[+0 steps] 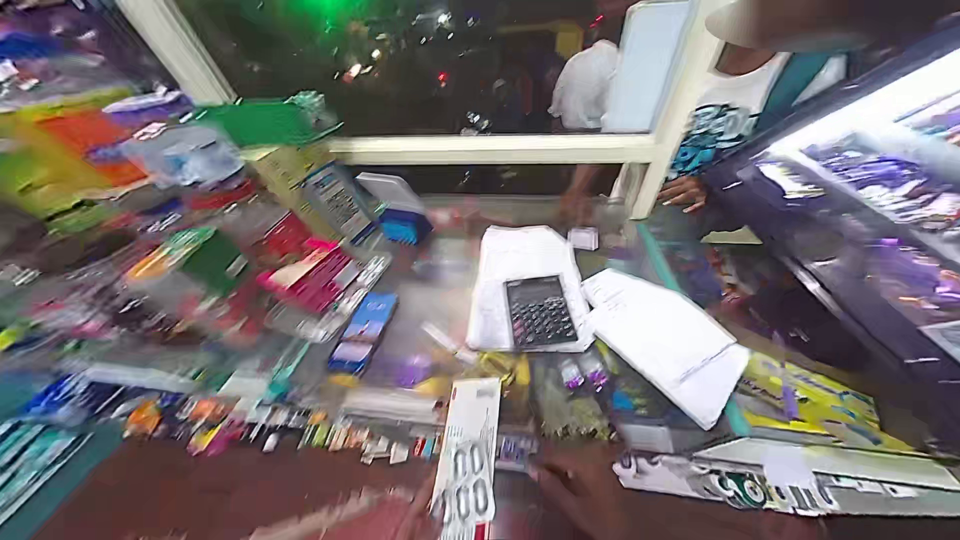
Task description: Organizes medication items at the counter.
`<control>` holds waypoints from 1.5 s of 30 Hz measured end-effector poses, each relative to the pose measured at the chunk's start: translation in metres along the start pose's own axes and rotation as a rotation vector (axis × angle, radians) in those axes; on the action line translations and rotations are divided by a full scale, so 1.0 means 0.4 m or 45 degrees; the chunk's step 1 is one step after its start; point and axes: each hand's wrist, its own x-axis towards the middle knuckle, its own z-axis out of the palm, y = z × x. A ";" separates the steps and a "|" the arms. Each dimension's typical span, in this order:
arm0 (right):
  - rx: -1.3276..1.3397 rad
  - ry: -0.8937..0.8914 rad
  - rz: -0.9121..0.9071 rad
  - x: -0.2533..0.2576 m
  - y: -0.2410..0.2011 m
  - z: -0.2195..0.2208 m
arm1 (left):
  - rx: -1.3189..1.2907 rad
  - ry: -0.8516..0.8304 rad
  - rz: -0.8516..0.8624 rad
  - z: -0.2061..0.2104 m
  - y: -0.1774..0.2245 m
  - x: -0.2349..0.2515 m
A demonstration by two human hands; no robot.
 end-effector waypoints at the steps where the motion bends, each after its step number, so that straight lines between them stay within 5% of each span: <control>1: 0.145 -0.074 0.083 0.004 -0.028 0.064 | 0.014 0.096 0.009 -0.018 0.015 -0.040; 6: 0.865 -0.429 0.542 0.080 -0.203 0.438 | -0.092 0.471 0.152 -0.217 0.116 -0.163; 9: 1.051 -0.572 0.625 0.134 -0.305 0.666 | -0.139 0.658 0.260 -0.380 0.189 -0.230; 14: 1.097 -0.891 0.558 0.229 -0.427 0.986 | -0.241 0.911 0.424 -0.643 0.314 -0.324; 21: 1.122 -1.139 0.793 0.465 -0.596 1.561 | -0.450 1.309 0.611 -1.116 0.528 -0.452; 27: 1.134 -1.450 1.070 0.681 -0.934 2.129 | -0.787 1.672 0.814 -1.494 0.792 -0.675; 33: 1.026 -1.976 0.811 0.733 -1.244 2.620 | -0.927 1.968 1.086 -1.828 0.883 -0.873; 38: 1.140 -1.940 0.912 0.738 -1.430 3.063 | -0.996 2.060 1.128 -2.213 1.009 -1.040; 41: 1.136 -1.816 0.989 0.760 -1.579 3.298 | -0.912 2.087 1.103 -2.458 1.179 -1.151; 45: 1.175 -1.827 0.718 0.816 -1.835 3.529 | -0.702 2.114 1.144 -2.711 1.457 -1.312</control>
